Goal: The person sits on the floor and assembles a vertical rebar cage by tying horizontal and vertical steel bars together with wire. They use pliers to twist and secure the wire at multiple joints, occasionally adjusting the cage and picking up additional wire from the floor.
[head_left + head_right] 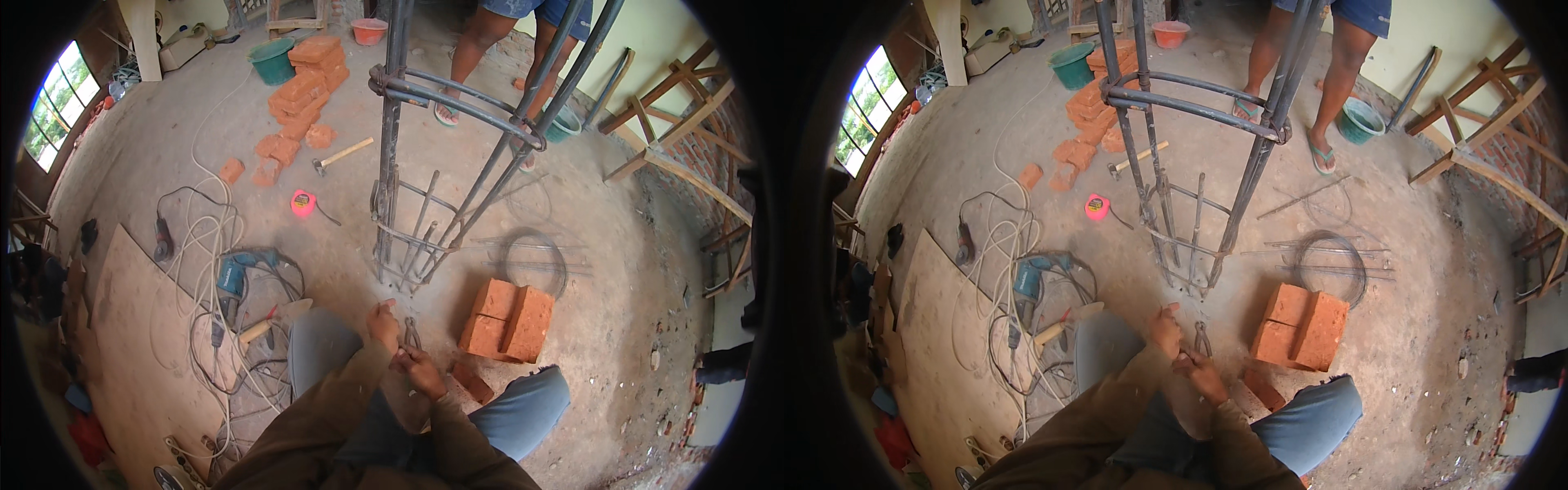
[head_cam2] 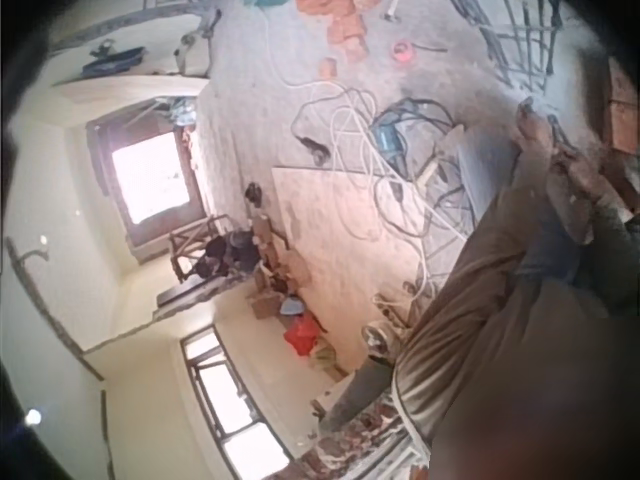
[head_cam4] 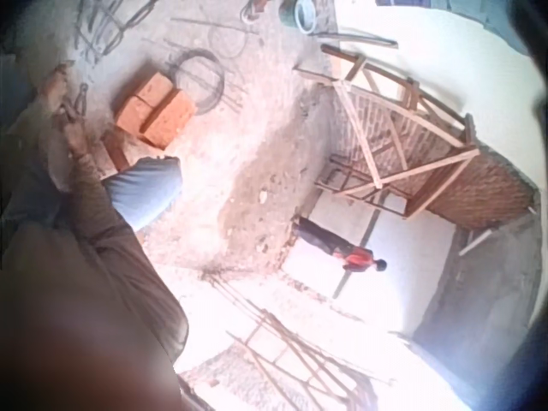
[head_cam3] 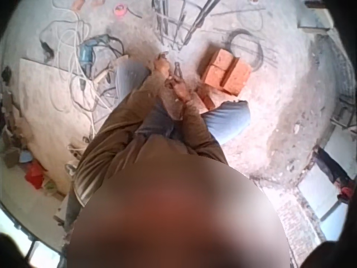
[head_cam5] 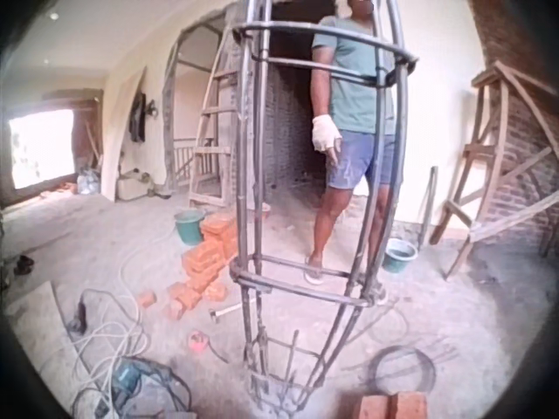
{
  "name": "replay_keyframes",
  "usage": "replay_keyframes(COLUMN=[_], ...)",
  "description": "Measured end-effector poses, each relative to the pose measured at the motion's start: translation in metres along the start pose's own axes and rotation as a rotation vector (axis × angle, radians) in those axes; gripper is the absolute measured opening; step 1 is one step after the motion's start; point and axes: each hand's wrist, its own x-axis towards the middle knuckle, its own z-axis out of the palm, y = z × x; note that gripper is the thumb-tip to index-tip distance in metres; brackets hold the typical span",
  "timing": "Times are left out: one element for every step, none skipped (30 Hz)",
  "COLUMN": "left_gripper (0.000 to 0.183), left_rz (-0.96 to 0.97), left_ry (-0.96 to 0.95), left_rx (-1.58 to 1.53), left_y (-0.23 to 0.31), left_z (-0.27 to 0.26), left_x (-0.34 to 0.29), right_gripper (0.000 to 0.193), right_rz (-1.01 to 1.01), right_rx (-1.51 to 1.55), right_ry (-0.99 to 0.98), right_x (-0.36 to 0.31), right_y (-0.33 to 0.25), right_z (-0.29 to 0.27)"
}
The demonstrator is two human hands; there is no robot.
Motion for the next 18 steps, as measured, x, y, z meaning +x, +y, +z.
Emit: replay_keyframes(left_gripper=[0.034, 0.034, 0.035, 0.033, 0.032, 0.031, 0.028, 0.027, 0.027, 0.026, 0.027, 0.030, 0.030, 0.030, 0.031, 0.031, 0.032, 0.033], left_rz=[-0.010, -0.019, -0.045, -0.002, 0.023, 0.050, 0.033, 0.016, 0.007, 0.044, 0.089, 0.135, 0.096, 0.052, -0.023, -0.025, -0.058, -0.050], left_ry=[-0.036, -0.052, -0.064, -0.044, -0.017, 0.014, 0.020, 0.026, 0.085, 0.021, 0.010, 0.000, -0.014, -0.022, -0.032, -0.025, -0.024, -0.005], left_rx=[-0.084, -0.149, -0.202, -0.217, -0.220, -0.224, -0.284, -0.344, -0.389, -0.320, -0.236, -0.150, -0.168, -0.185, -0.187, -0.277, -0.354, -0.447], left_y=[0.003, 0.007, 0.013, 0.018, 0.024, 0.030, 0.036, 0.042, 0.047, 0.052, 0.056, 0.060, 0.063, 0.064, 0.066, 0.066, 0.065, 0.064], left_z=[0.001, 0.002, 0.005, 0.008, 0.008, 0.010, 0.008, 0.006, 0.006, 0.004, 0.004, 0.004, 0.001, 0.001, -0.001, -0.001, 0.000, 0.001], left_x=[-0.001, -0.003, -0.003, -0.003, -0.005, -0.007, -0.011, -0.015, -0.019, -0.023, -0.026, -0.027, -0.029, -0.030, -0.030, -0.029, -0.027, -0.025], right_gripper=[0.031, 0.027, 0.025, 0.022, 0.020, 0.018, 0.016, 0.015, 0.016, 0.017, 0.019, 0.019, 0.020, 0.020, 0.020, 0.019, 0.018, 0.018], right_rz=[0.014, 0.036, -0.036, -0.101, -0.143, -0.258, -0.351, -0.470, -0.361, -0.278, -0.129, -0.243, -0.285, -0.388, -0.229, -0.139, -0.029, -0.074], right_rx=[0.051, 0.119, 0.061, 0.020, -0.018, -0.095, -0.166, -0.230, -0.263, -0.291, -0.343, -0.398, -0.476, -0.505, -0.333, -0.117, 0.090, -0.116], right_ry=[0.011, 0.010, 0.116, 0.210, 0.257, 0.318, 0.333, 0.366, 0.255, 0.163, 0.119, -0.069, -0.214, -0.402, -0.255, -0.140, 0.013, 0.042], right_x=[-0.004, -0.008, -0.010, -0.011, -0.010, -0.010, -0.009, -0.010, -0.012, -0.016, -0.019, -0.022, -0.028, -0.032, -0.031, -0.031, -0.030, -0.028], right_y=[-0.010, -0.019, -0.029, -0.037, -0.044, -0.051, -0.057, -0.064, -0.069, -0.074, -0.080, -0.086, -0.091, -0.096, -0.101, -0.104, -0.105, -0.105], right_z=[0.004, 0.009, 0.011, 0.013, 0.013, 0.014, 0.012, 0.010, 0.010, 0.008, 0.008, 0.007, 0.004, 0.003, -0.003, -0.007, -0.009, -0.011])
